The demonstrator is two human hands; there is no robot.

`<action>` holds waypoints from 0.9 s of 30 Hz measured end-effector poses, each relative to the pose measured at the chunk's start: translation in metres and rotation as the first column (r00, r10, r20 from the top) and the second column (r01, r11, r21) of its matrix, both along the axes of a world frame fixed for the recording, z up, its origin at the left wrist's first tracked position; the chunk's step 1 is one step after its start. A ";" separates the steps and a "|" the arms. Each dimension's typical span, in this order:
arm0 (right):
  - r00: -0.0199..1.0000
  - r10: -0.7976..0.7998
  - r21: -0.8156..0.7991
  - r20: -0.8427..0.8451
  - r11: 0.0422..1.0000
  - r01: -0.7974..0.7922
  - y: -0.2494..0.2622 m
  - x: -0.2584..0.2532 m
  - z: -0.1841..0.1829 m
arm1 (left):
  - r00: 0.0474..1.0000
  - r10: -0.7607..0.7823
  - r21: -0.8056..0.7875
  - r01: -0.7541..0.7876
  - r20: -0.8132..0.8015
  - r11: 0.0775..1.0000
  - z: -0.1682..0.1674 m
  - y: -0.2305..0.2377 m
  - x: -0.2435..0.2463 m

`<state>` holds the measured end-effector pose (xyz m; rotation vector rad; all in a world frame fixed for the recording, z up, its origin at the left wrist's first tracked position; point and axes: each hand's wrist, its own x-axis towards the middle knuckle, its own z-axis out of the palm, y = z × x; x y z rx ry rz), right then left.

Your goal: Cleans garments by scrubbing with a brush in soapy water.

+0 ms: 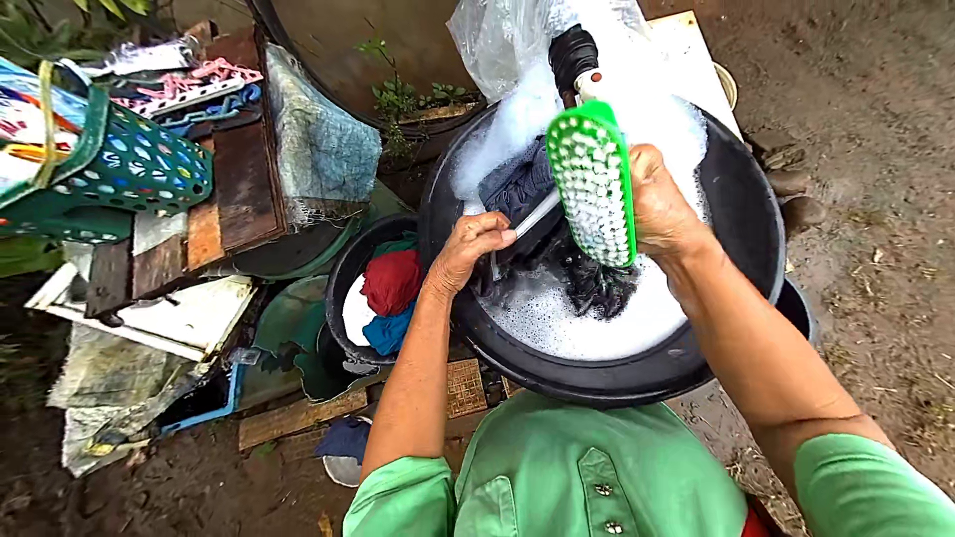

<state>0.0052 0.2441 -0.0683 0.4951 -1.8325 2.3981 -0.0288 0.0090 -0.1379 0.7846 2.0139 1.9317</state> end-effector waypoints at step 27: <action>0.507 -0.747 0.891 0.430 0.443 -0.103 0.111 -0.019 -0.155 | 0.942 0.122 -0.479 0.045 0.313 0.877 -0.053 0.083 -0.009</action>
